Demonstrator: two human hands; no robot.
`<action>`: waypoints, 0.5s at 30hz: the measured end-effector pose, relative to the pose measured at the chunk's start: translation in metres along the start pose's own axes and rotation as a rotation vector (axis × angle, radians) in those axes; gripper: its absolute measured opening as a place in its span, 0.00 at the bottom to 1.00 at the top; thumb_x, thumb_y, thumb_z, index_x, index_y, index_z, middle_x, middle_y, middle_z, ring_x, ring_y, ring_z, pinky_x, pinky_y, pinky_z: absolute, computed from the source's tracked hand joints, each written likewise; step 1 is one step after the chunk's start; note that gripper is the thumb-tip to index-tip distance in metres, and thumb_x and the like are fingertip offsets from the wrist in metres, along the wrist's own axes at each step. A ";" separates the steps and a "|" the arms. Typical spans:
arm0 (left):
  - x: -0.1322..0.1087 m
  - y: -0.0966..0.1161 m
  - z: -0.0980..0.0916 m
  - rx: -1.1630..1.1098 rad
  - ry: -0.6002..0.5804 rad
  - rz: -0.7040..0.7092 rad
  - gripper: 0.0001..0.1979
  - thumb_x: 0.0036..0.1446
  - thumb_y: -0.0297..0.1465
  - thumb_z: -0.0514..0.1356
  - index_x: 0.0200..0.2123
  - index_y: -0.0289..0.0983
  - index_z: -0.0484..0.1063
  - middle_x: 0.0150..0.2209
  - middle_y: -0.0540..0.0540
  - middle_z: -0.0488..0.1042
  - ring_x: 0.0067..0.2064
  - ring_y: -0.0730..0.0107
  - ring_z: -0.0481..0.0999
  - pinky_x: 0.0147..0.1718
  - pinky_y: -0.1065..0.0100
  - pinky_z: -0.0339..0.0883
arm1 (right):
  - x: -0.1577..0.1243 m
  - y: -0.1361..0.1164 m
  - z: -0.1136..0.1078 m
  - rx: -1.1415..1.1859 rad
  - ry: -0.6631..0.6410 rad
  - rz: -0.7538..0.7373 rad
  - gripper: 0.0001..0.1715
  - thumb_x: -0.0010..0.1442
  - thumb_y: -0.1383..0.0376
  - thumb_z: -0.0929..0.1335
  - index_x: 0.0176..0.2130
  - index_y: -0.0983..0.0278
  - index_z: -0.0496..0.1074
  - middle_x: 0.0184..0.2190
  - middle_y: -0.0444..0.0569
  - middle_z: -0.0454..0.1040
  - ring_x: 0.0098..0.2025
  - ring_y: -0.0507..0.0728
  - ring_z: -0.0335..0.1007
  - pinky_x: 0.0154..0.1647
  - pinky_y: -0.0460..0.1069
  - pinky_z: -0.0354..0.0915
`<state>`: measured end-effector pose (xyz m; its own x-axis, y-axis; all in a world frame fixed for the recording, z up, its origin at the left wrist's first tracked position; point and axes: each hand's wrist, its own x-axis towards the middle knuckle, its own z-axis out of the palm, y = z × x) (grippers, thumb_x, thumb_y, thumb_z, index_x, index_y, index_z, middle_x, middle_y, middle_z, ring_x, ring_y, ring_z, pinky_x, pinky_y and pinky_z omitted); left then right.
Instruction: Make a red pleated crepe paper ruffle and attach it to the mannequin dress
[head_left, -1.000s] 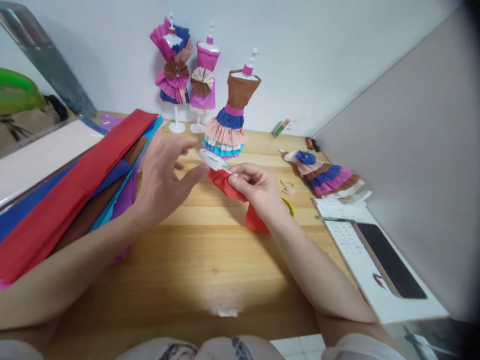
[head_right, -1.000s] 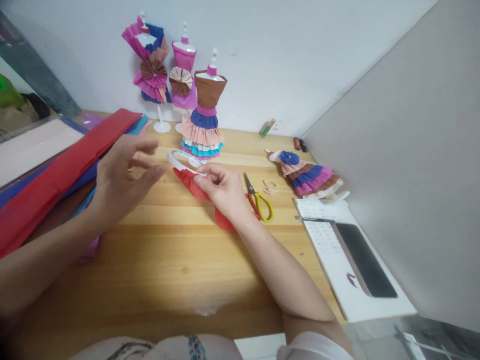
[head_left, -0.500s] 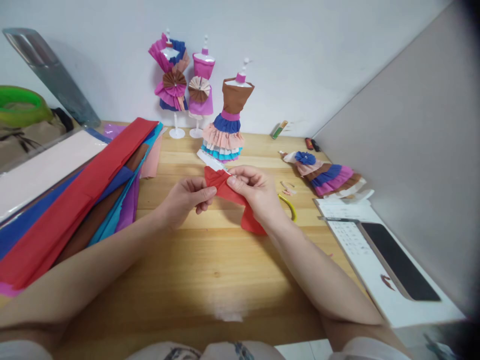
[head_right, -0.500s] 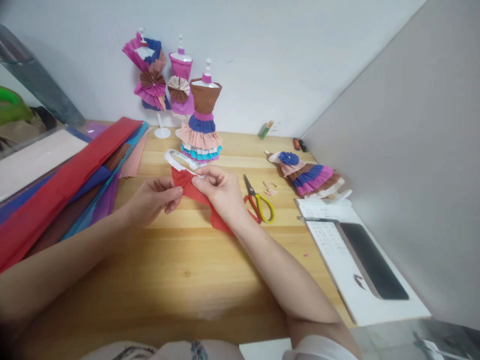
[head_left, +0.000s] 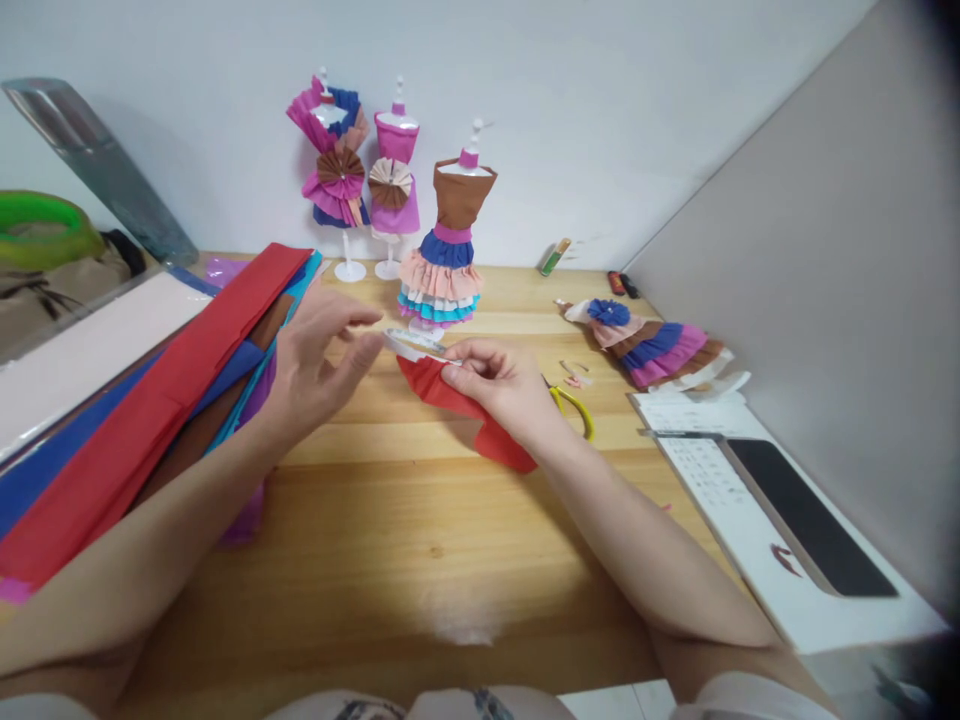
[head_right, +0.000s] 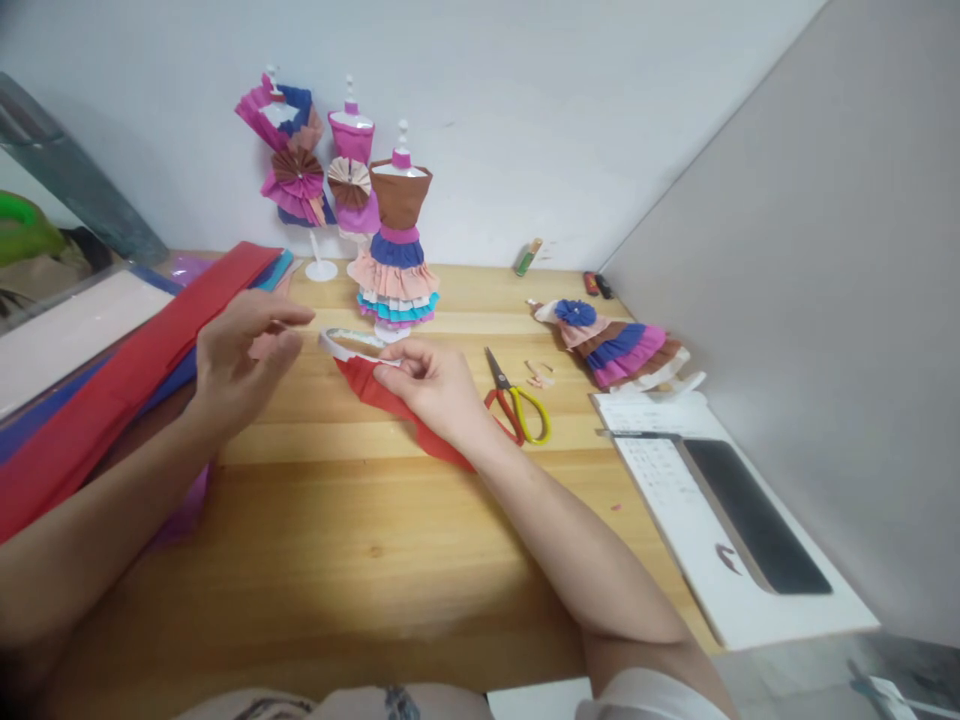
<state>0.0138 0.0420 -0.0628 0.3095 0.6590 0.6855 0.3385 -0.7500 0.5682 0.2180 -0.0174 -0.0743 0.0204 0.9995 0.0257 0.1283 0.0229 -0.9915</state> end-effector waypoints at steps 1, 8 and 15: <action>0.002 0.002 -0.003 -0.013 -0.067 0.043 0.12 0.60 0.40 0.58 0.35 0.40 0.76 0.37 0.45 0.78 0.41 0.63 0.75 0.43 0.61 0.68 | -0.001 0.000 0.001 -0.040 -0.024 -0.010 0.14 0.49 0.56 0.70 0.31 0.65 0.72 0.16 0.36 0.58 0.18 0.46 0.48 0.20 0.45 0.44; -0.004 0.015 0.006 -0.058 -0.522 -0.064 0.16 0.63 0.39 0.55 0.28 0.37 0.75 0.31 0.45 0.76 0.38 0.64 0.75 0.37 0.65 0.68 | -0.007 -0.004 0.004 -0.313 -0.077 -0.194 0.10 0.55 0.62 0.68 0.31 0.66 0.76 0.17 0.39 0.61 0.21 0.48 0.53 0.22 0.45 0.51; -0.009 0.014 0.012 -0.045 -0.492 -0.008 0.16 0.63 0.32 0.54 0.24 0.35 0.71 0.24 0.49 0.69 0.31 0.69 0.68 0.31 0.68 0.62 | -0.014 -0.006 0.007 -0.586 0.107 -0.298 0.16 0.57 0.63 0.69 0.45 0.63 0.77 0.23 0.43 0.74 0.23 0.52 0.64 0.29 0.48 0.60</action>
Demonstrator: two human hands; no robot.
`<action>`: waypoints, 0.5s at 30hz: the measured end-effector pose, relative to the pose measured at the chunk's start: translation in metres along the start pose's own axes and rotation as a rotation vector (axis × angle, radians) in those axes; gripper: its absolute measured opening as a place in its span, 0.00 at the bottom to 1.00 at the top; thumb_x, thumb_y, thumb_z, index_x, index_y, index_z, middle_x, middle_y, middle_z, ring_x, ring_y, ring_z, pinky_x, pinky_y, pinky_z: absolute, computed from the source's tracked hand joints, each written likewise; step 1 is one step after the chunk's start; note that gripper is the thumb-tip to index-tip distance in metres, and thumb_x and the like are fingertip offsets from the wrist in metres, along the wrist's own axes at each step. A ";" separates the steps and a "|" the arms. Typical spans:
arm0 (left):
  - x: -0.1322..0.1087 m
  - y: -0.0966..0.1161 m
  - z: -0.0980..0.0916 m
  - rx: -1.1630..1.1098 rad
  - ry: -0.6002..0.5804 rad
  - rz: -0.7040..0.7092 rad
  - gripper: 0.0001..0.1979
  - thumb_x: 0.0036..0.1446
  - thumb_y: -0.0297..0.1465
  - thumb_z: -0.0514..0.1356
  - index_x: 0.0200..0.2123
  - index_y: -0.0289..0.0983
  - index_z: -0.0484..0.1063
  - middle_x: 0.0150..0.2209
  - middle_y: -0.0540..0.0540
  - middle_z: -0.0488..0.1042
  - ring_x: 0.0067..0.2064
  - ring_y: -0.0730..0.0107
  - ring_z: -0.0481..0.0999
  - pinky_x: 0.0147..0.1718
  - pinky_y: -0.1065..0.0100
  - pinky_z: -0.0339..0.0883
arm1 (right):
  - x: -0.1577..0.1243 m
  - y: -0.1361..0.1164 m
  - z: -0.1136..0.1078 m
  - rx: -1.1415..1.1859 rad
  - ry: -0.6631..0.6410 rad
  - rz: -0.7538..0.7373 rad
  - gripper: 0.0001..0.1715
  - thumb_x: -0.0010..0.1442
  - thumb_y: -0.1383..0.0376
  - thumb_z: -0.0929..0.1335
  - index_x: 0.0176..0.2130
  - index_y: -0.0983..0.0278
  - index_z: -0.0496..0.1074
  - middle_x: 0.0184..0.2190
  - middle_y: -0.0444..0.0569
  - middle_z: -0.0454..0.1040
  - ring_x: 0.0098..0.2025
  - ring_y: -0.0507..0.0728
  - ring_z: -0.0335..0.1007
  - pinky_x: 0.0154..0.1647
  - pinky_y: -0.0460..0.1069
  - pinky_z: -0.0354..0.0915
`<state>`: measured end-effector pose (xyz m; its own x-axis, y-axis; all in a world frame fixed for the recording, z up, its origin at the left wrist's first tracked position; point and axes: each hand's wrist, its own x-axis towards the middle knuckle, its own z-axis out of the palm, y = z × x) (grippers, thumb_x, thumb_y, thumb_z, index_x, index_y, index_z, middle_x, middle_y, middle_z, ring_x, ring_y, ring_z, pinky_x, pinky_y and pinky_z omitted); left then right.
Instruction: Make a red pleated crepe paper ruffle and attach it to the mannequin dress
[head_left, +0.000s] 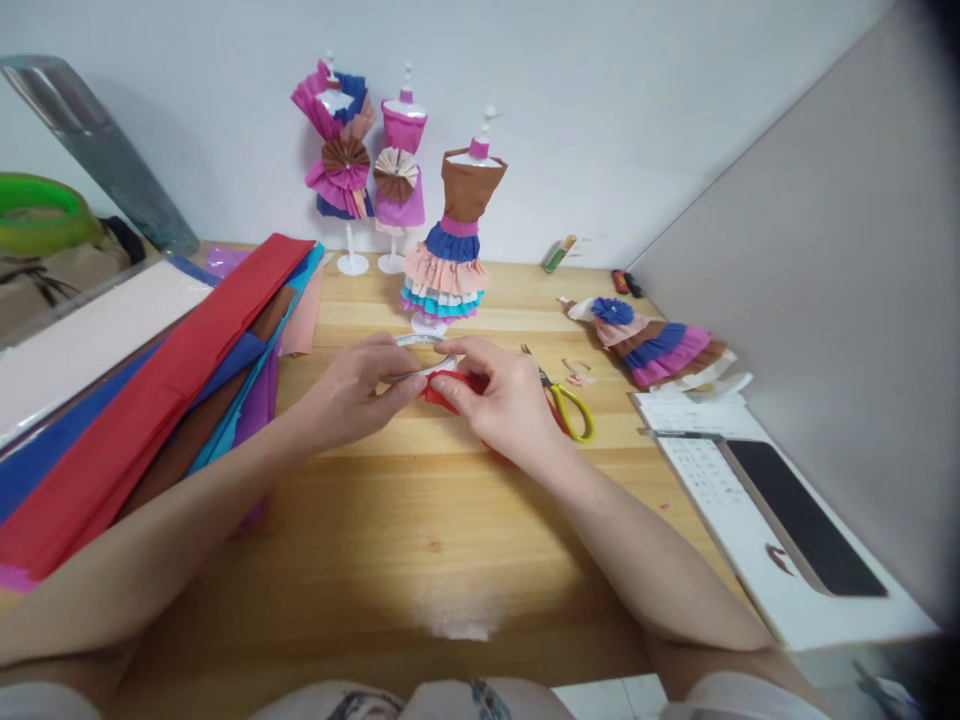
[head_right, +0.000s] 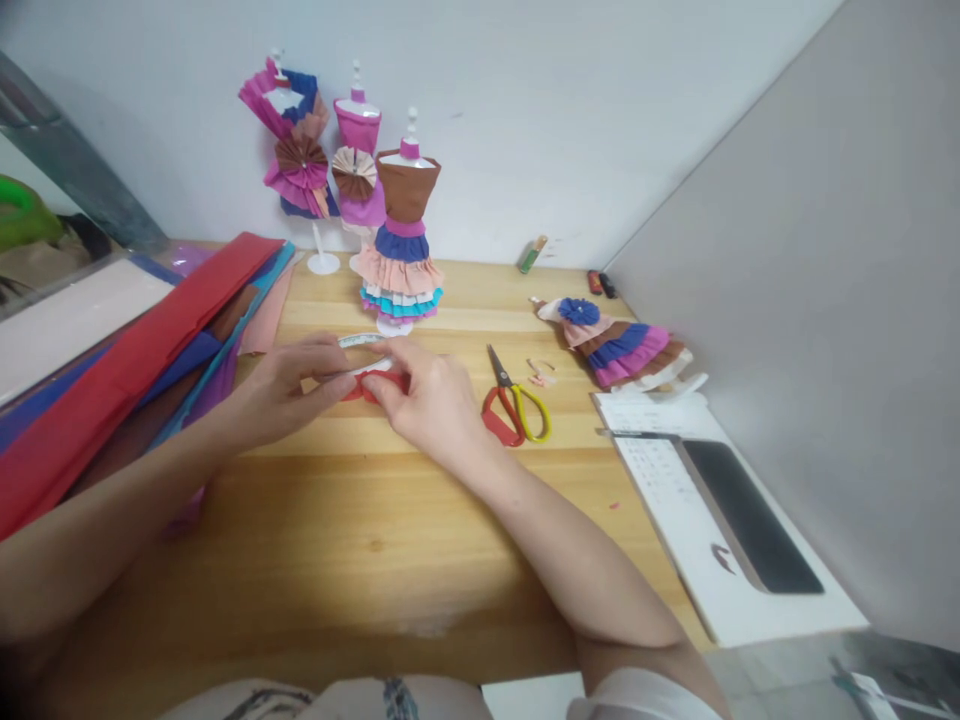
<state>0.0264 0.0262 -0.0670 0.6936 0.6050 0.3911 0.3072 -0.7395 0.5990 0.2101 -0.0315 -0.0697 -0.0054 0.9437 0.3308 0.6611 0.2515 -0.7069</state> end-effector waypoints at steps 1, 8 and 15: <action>0.000 -0.002 0.000 -0.005 0.012 0.019 0.16 0.63 0.32 0.54 0.24 0.35 0.70 0.23 0.49 0.69 0.31 0.69 0.67 0.31 0.67 0.61 | -0.001 -0.001 0.000 -0.049 0.017 -0.001 0.17 0.57 0.63 0.69 0.47 0.63 0.76 0.23 0.44 0.74 0.23 0.53 0.65 0.29 0.48 0.60; 0.003 -0.008 0.001 -0.021 0.090 0.132 0.16 0.63 0.30 0.55 0.21 0.37 0.65 0.20 0.52 0.64 0.29 0.70 0.63 0.33 0.66 0.59 | -0.002 -0.005 -0.001 -0.296 0.132 0.021 0.19 0.56 0.56 0.71 0.45 0.64 0.73 0.19 0.42 0.69 0.21 0.55 0.64 0.27 0.48 0.56; 0.001 -0.008 0.001 -0.131 0.095 -0.026 0.14 0.61 0.34 0.57 0.24 0.38 0.71 0.22 0.51 0.67 0.29 0.71 0.65 0.29 0.68 0.59 | -0.002 -0.008 -0.005 -0.121 0.124 -0.034 0.07 0.55 0.62 0.70 0.35 0.62 0.69 0.22 0.42 0.71 0.24 0.53 0.64 0.28 0.48 0.57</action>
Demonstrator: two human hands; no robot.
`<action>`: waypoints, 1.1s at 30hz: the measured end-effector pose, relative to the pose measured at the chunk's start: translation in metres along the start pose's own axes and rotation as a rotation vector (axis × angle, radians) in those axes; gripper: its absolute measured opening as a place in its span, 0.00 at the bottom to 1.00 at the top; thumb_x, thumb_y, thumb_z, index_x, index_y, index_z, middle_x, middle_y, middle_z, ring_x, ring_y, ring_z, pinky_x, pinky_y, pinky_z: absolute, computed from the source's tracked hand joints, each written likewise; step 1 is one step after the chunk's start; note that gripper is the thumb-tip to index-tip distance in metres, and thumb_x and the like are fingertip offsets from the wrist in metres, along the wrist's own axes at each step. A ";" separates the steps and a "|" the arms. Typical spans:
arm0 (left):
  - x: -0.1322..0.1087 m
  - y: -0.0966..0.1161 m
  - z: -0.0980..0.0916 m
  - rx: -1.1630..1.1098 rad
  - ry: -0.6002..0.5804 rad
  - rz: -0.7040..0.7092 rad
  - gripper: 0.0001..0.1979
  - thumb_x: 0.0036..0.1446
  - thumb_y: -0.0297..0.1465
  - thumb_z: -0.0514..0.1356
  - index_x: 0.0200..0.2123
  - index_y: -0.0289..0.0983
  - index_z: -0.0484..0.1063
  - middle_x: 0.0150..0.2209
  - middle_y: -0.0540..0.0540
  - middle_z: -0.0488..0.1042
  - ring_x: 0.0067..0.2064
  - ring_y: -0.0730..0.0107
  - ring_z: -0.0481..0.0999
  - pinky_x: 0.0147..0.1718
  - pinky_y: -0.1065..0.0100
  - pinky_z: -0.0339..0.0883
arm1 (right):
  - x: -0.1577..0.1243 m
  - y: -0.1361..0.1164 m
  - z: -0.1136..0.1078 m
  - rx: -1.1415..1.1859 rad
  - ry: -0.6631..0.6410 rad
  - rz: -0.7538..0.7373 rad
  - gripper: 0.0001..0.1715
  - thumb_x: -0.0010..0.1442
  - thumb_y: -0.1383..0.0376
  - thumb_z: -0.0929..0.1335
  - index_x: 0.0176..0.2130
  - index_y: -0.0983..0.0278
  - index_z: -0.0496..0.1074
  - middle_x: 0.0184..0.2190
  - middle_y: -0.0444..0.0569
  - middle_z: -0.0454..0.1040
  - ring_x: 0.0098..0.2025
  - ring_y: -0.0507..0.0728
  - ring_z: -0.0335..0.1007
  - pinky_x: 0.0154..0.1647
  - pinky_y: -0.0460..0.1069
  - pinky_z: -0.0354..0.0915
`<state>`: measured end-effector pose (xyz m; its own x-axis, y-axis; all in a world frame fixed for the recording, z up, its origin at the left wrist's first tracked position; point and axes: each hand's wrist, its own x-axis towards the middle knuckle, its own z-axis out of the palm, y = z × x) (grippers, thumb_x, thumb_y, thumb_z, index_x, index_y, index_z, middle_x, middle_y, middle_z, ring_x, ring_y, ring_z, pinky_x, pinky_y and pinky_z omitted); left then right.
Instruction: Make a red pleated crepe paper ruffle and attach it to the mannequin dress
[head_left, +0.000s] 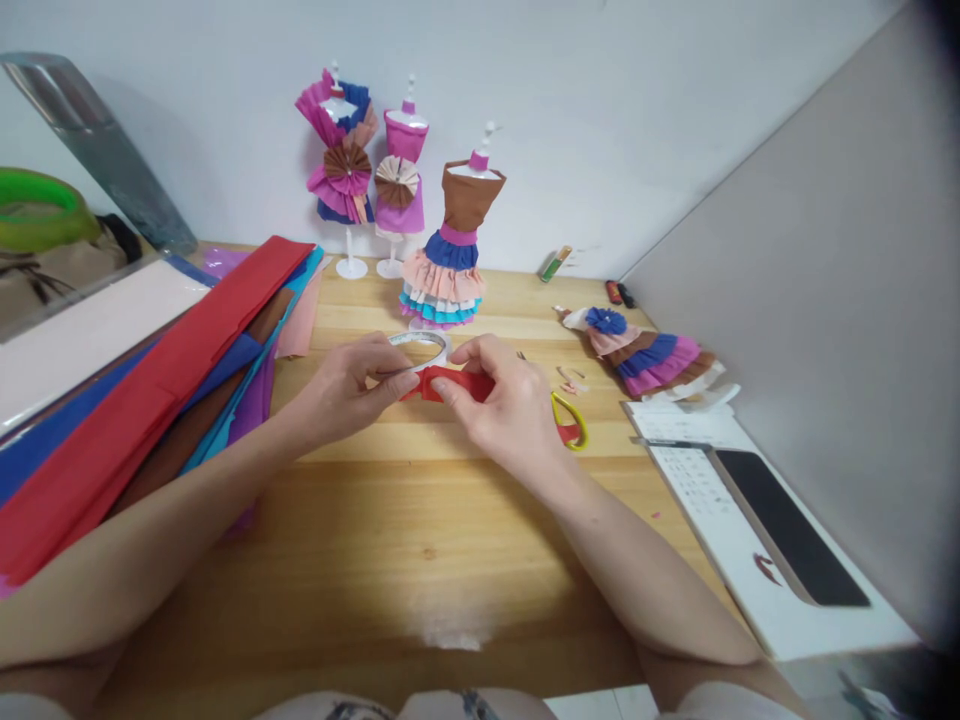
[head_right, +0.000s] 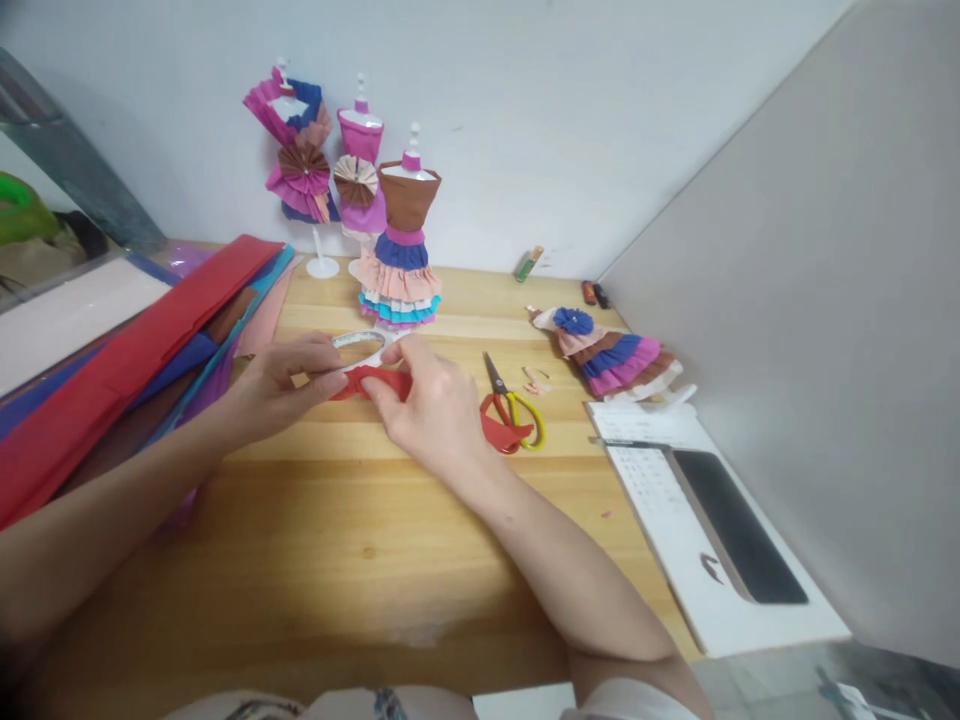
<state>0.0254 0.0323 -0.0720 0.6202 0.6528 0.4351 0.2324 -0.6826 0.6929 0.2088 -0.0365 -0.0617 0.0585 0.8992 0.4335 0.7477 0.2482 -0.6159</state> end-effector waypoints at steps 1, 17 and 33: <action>0.000 -0.001 0.000 -0.009 -0.002 -0.013 0.14 0.61 0.34 0.57 0.24 0.38 0.71 0.22 0.51 0.67 0.29 0.70 0.66 0.29 0.68 0.59 | 0.000 0.000 -0.001 0.016 0.002 0.000 0.05 0.55 0.64 0.69 0.34 0.61 0.69 0.23 0.43 0.72 0.24 0.53 0.64 0.28 0.48 0.57; 0.000 0.001 -0.003 0.017 -0.013 0.026 0.15 0.62 0.34 0.57 0.22 0.38 0.66 0.22 0.50 0.67 0.32 0.68 0.66 0.33 0.65 0.61 | 0.007 0.007 -0.005 0.198 -0.075 0.047 0.05 0.50 0.72 0.65 0.27 0.63 0.68 0.24 0.43 0.71 0.26 0.52 0.63 0.29 0.48 0.57; 0.001 0.002 -0.002 0.028 -0.022 0.055 0.15 0.62 0.34 0.56 0.23 0.38 0.67 0.21 0.51 0.67 0.31 0.68 0.66 0.33 0.65 0.61 | 0.007 0.009 0.001 0.425 -0.186 0.105 0.04 0.51 0.65 0.68 0.27 0.63 0.70 0.24 0.45 0.70 0.26 0.51 0.61 0.27 0.47 0.57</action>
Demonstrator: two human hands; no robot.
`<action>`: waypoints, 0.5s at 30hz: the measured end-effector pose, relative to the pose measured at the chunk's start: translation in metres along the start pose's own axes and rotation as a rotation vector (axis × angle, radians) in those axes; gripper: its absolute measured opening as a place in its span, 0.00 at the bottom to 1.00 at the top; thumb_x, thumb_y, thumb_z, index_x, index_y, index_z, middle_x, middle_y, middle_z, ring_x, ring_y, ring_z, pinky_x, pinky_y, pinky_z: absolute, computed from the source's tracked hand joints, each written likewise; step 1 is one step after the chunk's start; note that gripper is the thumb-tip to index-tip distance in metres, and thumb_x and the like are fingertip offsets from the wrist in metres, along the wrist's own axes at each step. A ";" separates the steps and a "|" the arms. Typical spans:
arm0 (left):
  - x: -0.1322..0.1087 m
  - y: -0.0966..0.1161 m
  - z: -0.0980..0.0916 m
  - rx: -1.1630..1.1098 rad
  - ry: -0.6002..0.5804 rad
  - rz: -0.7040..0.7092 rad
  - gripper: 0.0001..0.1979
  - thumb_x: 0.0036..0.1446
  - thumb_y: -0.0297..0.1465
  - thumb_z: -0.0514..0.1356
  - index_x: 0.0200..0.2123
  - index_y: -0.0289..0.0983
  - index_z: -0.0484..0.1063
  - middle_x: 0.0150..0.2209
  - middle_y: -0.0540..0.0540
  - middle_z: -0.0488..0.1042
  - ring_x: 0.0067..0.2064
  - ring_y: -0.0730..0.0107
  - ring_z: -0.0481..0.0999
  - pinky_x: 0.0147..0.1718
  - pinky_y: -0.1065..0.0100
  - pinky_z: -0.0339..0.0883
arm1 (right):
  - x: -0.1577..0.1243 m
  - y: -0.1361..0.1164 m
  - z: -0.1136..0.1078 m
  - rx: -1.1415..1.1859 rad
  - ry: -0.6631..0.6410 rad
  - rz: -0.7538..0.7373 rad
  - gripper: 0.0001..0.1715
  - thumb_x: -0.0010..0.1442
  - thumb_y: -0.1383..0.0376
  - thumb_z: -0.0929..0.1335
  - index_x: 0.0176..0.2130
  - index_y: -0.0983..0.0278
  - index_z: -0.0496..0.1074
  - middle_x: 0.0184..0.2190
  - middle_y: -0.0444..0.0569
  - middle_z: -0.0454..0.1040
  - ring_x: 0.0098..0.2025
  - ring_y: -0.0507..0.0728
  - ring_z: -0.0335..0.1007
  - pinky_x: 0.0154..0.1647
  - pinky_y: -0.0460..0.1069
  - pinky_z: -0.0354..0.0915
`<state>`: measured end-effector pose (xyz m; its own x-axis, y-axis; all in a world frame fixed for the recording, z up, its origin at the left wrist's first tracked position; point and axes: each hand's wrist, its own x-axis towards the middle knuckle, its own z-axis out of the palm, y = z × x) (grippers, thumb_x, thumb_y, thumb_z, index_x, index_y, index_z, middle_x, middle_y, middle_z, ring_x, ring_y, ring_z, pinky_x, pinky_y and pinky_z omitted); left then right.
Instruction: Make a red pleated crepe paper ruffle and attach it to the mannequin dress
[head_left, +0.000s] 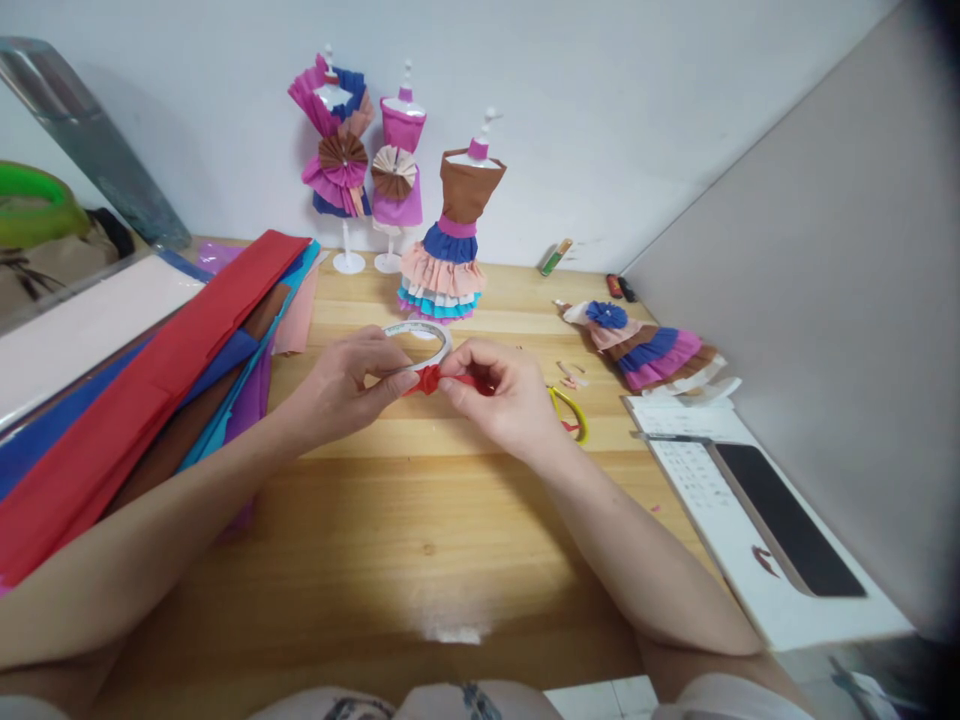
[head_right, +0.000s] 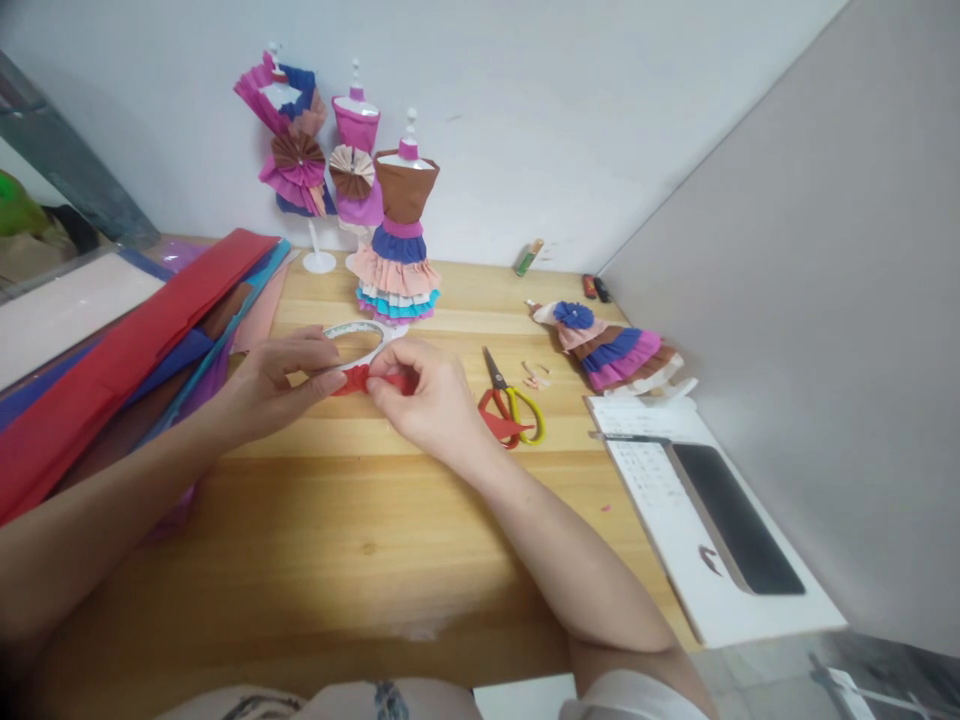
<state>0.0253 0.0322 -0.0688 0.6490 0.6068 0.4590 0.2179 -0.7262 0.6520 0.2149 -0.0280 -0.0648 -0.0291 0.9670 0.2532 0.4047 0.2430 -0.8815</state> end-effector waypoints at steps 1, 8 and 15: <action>0.000 0.000 0.000 -0.003 0.004 0.006 0.15 0.62 0.34 0.57 0.23 0.38 0.67 0.21 0.51 0.67 0.31 0.68 0.65 0.33 0.65 0.61 | 0.000 0.000 0.000 0.032 -0.002 0.014 0.03 0.50 0.65 0.67 0.27 0.63 0.70 0.23 0.44 0.70 0.25 0.51 0.61 0.26 0.47 0.57; 0.000 0.001 -0.002 0.041 -0.014 -0.019 0.17 0.62 0.34 0.55 0.21 0.38 0.64 0.21 0.51 0.65 0.31 0.68 0.65 0.32 0.65 0.60 | 0.002 -0.001 -0.002 0.140 -0.014 0.076 0.05 0.45 0.69 0.65 0.26 0.64 0.71 0.23 0.44 0.71 0.25 0.51 0.63 0.25 0.46 0.57; 0.001 0.001 -0.005 0.063 0.000 -0.012 0.15 0.62 0.34 0.56 0.22 0.38 0.68 0.22 0.49 0.67 0.31 0.67 0.67 0.32 0.65 0.61 | 0.001 0.001 -0.009 -0.140 -0.006 0.025 0.03 0.51 0.69 0.67 0.28 0.64 0.72 0.23 0.44 0.72 0.24 0.51 0.63 0.25 0.46 0.57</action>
<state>0.0223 0.0335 -0.0651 0.6463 0.6157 0.4508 0.2710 -0.7375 0.6186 0.2236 -0.0270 -0.0620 -0.0225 0.9730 0.2298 0.5294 0.2066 -0.8229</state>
